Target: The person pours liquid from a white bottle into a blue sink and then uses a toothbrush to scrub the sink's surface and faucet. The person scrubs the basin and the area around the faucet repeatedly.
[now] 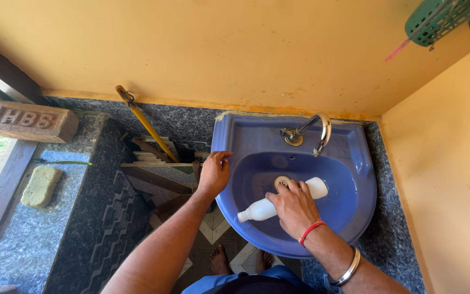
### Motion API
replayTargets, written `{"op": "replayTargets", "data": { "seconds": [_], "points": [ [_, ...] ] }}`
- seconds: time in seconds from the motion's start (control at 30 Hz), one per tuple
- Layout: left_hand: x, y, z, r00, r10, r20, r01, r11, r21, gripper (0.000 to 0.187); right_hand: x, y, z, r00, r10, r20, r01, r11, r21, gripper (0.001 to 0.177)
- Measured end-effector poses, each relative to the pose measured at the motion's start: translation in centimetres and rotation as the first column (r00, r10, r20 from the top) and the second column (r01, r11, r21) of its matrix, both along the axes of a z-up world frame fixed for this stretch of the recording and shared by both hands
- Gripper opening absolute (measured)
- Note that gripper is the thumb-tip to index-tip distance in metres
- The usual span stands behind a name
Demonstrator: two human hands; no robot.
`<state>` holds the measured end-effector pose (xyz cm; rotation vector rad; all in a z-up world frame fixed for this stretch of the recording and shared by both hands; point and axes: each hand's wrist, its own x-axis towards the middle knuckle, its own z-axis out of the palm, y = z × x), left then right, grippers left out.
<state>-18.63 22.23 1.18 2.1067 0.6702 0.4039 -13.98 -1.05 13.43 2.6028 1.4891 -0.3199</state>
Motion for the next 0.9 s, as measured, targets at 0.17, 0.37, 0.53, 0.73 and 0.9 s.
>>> {"op": "replayTargets", "data": {
  "seconds": [0.17,0.37,0.53,0.73,0.9],
  "points": [
    [-0.6,1.9,-0.1,1.0,0.027,-0.004,-0.027,0.999,-0.029,0.029,1.4,1.7,-0.4,0.979,-0.163,-0.123,0.167,0.986,0.022,0.05],
    [0.1,3.6,-2.3,0.998,0.06,-0.013,-0.06,0.996,-0.065,0.035,4.4,4.4,0.2,0.976,-0.201,-0.084,0.202,0.979,0.006,0.051],
    [0.8,3.1,-2.9,0.992,0.112,-0.054,-0.117,0.989,-0.095,0.038,6.7,7.1,0.8,0.975,-0.216,-0.05,0.216,0.976,-0.015,0.049],
    [0.8,3.2,-1.2,0.984,0.131,-0.118,-0.145,0.981,-0.127,0.041,8.9,9.7,1.7,0.977,-0.214,0.004,0.214,0.976,-0.041,0.049],
    [1.4,3.3,-0.7,0.974,0.144,-0.176,-0.17,0.976,-0.139,0.04,10.4,11.3,2.7,0.975,-0.214,0.053,0.213,0.977,0.028,0.048]
  ]
}}
